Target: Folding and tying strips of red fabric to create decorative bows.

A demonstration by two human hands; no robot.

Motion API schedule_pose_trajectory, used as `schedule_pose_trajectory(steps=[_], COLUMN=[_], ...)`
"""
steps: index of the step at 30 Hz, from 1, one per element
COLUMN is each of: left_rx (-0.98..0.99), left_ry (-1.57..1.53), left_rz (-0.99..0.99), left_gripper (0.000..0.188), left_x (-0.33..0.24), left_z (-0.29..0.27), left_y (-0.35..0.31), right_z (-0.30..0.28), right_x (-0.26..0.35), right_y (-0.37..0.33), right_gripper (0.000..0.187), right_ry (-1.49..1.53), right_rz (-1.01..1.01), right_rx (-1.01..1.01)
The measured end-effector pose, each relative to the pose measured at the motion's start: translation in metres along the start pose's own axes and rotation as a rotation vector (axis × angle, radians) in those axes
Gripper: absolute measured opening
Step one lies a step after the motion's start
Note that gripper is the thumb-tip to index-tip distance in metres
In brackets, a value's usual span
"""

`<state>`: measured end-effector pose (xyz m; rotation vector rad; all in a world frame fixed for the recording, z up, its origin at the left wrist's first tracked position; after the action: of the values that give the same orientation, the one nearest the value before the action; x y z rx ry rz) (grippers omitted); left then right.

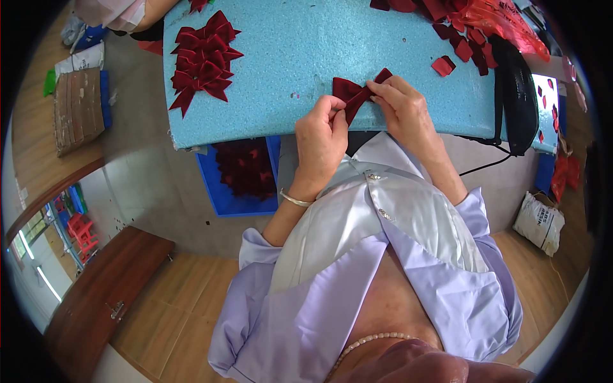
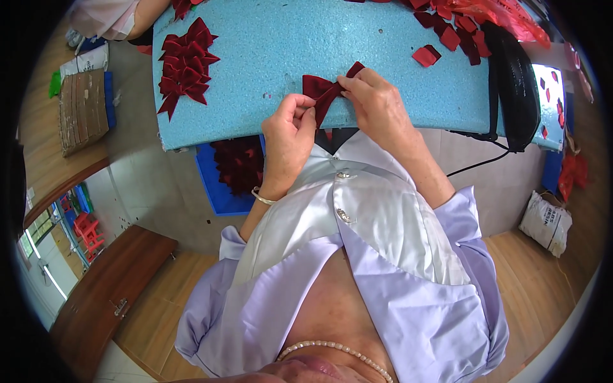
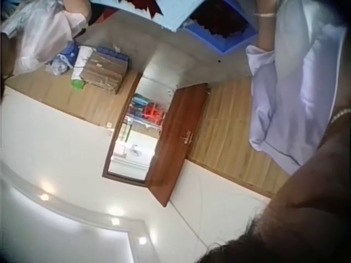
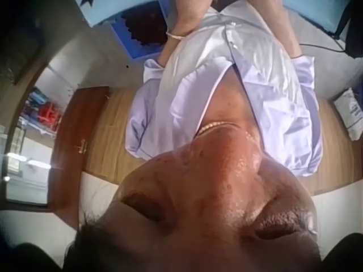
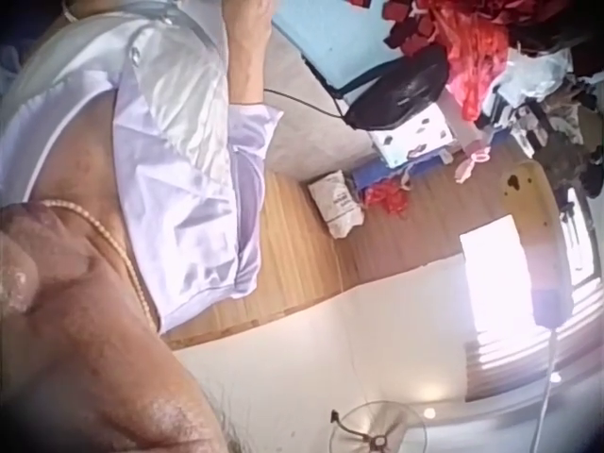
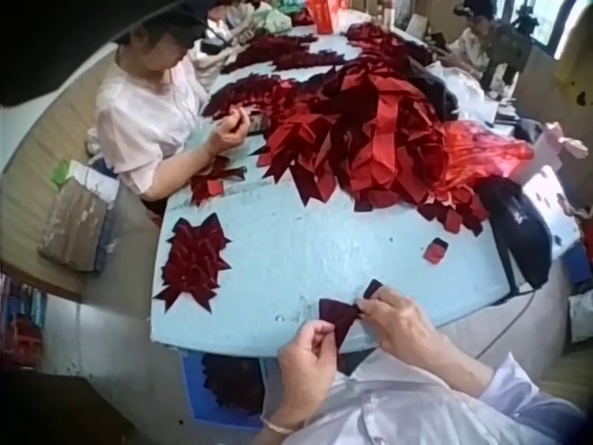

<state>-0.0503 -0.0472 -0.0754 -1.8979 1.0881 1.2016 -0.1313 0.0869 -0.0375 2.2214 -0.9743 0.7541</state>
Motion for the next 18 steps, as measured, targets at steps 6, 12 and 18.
schedule_pose_trajectory(steps=[6,12,18], left_rx=[-0.189,-0.116,-0.12], left_ry=[0.319,0.333,0.249], left_rz=[0.282,0.266,0.24], left_gripper=[0.028,0.037,0.035], left_x=[-0.03,-0.027,-0.024], left_z=[-0.025,-0.008,-0.01], left_y=[0.01,0.021,0.024], right_z=[-0.016,0.012,0.027], right_x=[0.006,0.012,0.01], right_y=[0.013,0.034,0.038], right_gripper=[0.02,0.014,0.01], right_ry=[0.117,-0.043,-0.055], right_rz=[0.033,-0.04,-0.069], right_rx=[-0.033,0.038,0.16])
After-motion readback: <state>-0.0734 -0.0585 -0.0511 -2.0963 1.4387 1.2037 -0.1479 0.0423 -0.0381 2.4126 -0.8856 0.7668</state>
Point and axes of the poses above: each hand's wrist, its own y-axis towards the middle knuckle, its own z-axis out of the palm, x = y × z, the point moved 9 cm from there along y, towards the middle knuckle, and after that the axes turned 4 degrees about -x, right-handed, at the moved point
